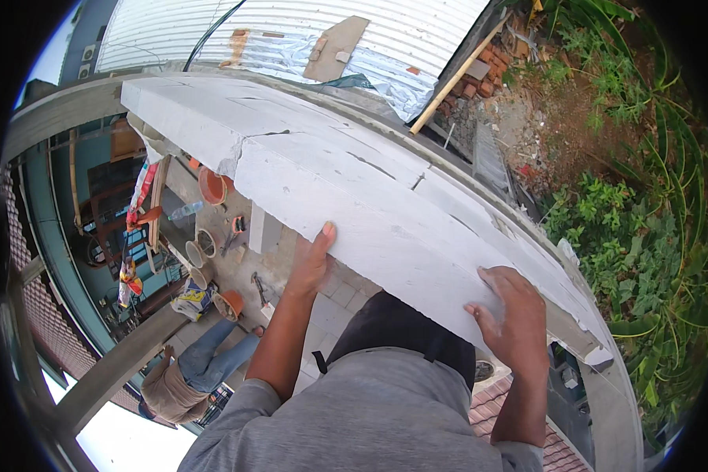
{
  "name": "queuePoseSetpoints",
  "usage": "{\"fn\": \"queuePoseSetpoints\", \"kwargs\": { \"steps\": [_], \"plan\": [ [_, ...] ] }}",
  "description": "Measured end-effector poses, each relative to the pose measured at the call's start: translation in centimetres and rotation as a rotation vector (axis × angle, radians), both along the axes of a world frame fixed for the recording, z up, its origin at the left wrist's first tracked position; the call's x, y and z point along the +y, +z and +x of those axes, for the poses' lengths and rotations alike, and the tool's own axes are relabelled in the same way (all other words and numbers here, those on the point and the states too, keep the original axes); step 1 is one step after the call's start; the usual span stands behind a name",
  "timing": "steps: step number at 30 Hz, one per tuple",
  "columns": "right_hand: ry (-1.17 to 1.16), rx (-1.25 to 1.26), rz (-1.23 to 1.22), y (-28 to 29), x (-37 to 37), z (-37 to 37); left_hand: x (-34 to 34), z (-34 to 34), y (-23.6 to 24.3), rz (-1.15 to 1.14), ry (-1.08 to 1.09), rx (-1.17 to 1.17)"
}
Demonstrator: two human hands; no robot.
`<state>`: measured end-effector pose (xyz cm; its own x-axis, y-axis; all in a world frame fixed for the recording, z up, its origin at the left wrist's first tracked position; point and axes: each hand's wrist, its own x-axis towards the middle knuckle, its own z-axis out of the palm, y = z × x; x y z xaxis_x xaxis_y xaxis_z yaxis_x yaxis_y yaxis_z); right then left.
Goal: The person applies mortar to white blocks using a trowel and places them onto a curved wall structure. The person repeatedly scoops mortar, spreads it on the blocks, and positions them along the wall.
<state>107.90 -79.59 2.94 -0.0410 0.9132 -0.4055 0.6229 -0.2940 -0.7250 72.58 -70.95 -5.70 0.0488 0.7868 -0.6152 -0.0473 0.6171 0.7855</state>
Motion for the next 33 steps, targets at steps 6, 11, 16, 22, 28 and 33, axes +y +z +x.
{"fn": "queuePoseSetpoints", "kwargs": {
  "steps": [6, 11, 16, 22, 28, 33],
  "plan": [
    [-0.025, -0.01, -0.021, -0.4, 0.3, -0.1, 0.5, 0.2, 0.0, -0.006, -0.017, -0.001],
    [0.001, -0.021, -0.004, -1.5, 0.9, 0.3, 0.1, -1.3, -1.8, -0.082, 0.048, -0.051],
    [-0.014, -0.012, -0.027, -2.2, 1.0, 1.1, 0.3, -0.4, -1.9, -0.075, 0.073, -0.028],
    [-0.03, 0.032, -0.065, -3.2, 0.7, 2.0, 0.6, 0.2, -2.1, -0.1, 0.057, 0.014],
    [0.032, 0.095, -0.145, -4.1, 0.1, 4.5, 1.7, 1.1, -1.5, -0.051, 0.012, 0.044],
    [0.007, 0.015, -0.187, -2.8, -1.7, 8.3, 1.0, 1.0, -0.1, 0.032, -0.04, 0.226]
  ]
}}
